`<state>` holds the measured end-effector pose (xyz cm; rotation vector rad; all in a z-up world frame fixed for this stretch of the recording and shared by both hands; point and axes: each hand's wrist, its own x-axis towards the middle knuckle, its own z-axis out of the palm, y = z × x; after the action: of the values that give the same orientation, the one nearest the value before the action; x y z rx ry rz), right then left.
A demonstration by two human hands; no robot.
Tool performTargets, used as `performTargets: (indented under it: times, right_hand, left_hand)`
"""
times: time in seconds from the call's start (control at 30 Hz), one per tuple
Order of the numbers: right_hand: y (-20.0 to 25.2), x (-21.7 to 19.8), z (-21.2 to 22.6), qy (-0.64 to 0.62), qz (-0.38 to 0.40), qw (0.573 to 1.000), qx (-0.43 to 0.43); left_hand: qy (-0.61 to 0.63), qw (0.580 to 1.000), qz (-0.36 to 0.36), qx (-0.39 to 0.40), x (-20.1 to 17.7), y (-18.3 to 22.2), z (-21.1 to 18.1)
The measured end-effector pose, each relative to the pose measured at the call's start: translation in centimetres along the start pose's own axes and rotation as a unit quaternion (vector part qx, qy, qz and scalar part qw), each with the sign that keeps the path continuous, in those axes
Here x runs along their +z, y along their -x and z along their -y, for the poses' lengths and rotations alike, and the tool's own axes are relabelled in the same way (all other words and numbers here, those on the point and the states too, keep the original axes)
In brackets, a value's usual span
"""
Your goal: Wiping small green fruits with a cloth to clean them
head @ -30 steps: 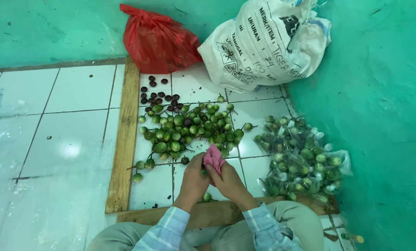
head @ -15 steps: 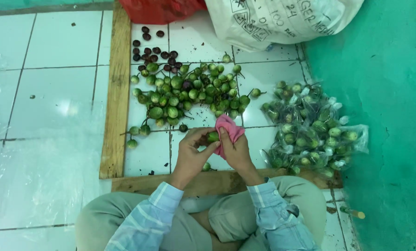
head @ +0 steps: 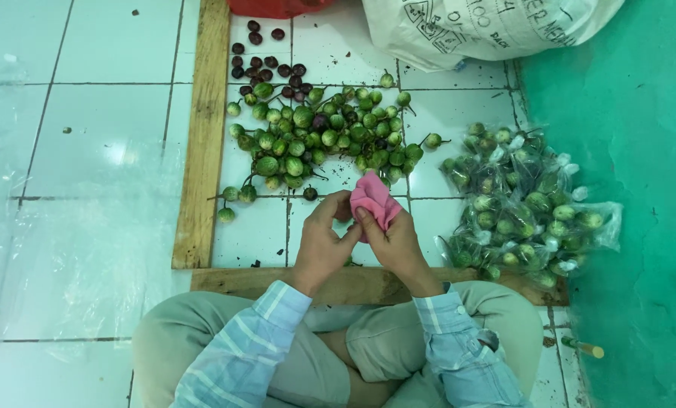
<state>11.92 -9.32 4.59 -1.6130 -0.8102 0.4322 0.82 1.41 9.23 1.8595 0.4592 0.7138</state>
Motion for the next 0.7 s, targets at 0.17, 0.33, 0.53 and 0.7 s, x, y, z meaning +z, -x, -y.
performTargets:
  times: [0.17,0.33,0.53,0.7]
  right_hand:
    - [0.3,-0.7,-3.1,0.007,-0.04,0.999,-0.007]
    - [0.4,-1.0,-0.5,-0.103,-0.037,0.993,-0.032]
    - [0.7,-0.3,-1.4,-0.038,0.032,0.998,-0.035]
    - [0.4,-0.8,-1.6,-0.025,0.005,0.999,-0.022]
  left_hand:
    - [0.104,0.994,-0.004,-0.043,0.3,0.2,0.7]
    - [0.095,0.995,0.001,-0.008,-0.4,-0.2,0.0]
    - [0.013,0.999,0.038,0.026,-0.3,0.0,0.3]
    - [0.117,0.993,0.028,-0.013,0.2,0.0,1.6]
